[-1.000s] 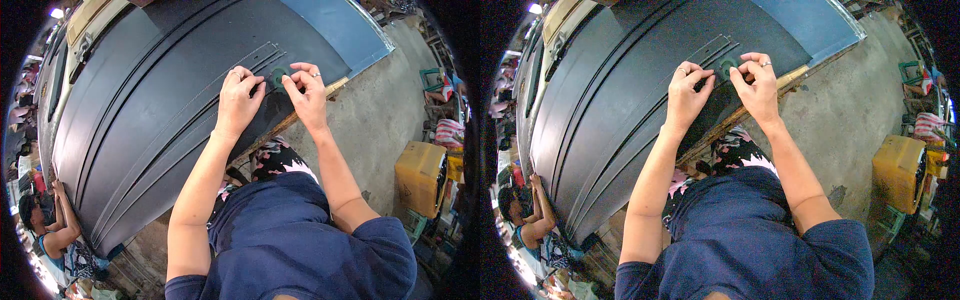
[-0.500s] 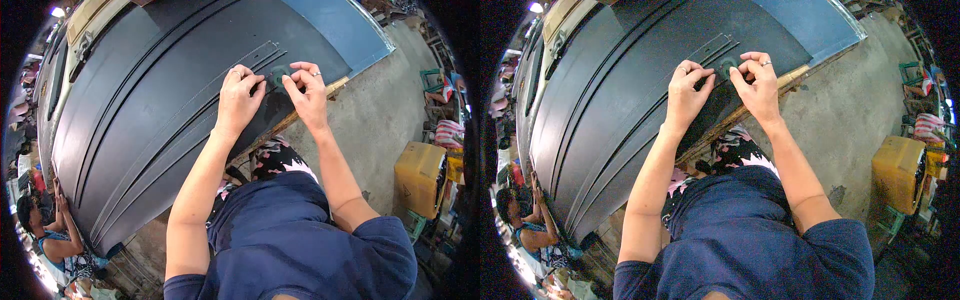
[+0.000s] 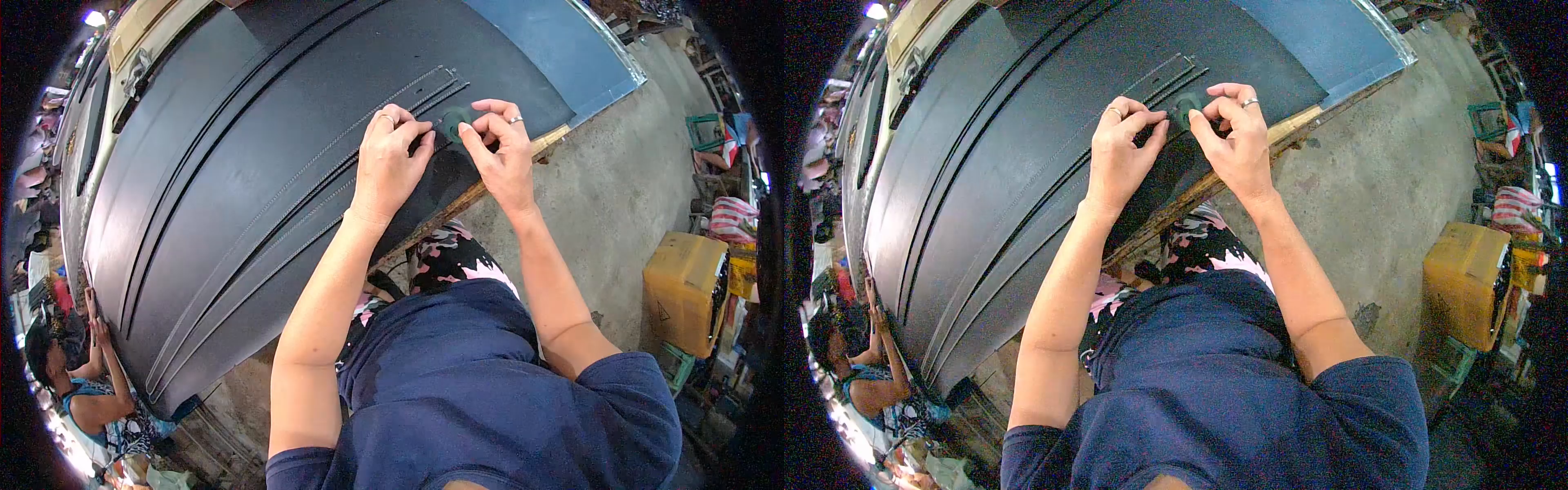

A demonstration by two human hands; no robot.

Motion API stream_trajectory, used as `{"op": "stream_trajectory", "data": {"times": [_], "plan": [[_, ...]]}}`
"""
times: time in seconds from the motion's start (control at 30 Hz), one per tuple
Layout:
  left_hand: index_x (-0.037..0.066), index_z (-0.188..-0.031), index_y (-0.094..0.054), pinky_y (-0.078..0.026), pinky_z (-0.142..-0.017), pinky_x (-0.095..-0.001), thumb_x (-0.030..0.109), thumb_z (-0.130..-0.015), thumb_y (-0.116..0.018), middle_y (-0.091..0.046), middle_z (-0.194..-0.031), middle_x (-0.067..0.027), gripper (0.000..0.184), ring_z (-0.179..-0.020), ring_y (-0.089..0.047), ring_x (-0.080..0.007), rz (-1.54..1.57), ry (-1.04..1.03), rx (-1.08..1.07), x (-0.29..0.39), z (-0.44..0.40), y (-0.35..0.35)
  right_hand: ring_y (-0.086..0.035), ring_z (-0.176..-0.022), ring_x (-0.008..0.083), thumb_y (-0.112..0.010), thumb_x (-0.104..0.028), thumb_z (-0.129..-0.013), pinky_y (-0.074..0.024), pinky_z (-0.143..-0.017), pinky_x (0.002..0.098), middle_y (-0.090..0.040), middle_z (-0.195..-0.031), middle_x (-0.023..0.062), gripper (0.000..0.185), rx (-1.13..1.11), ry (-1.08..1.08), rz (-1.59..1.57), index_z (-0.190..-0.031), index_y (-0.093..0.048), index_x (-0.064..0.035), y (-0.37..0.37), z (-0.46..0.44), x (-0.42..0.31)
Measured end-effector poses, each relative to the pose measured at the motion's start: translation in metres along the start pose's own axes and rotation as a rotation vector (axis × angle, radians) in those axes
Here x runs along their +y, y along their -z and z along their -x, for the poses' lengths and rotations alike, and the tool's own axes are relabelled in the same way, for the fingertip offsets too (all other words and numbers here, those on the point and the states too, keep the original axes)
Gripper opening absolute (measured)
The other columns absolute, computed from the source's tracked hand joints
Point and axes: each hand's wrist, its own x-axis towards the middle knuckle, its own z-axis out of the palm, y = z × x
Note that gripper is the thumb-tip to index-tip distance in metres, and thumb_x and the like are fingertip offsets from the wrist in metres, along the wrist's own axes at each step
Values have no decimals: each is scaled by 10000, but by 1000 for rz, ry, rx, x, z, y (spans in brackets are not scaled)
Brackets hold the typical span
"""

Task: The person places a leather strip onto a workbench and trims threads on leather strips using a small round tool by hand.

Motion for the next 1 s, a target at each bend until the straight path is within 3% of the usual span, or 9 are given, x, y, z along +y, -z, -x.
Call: {"op": "stream_trajectory", "data": {"times": [1.0], "plan": [[-13,-825,-687,-492,-739,-373,28,-719,-720,-568,-836,-105,119,-826,-585,-270,-9,-17,4,0,0,1,-512,-718,122,-721,-76,-781,-421,-590,263,-583,-1034,105,145,-5,13,11,-731,-604,-7,0,1,1]]}}
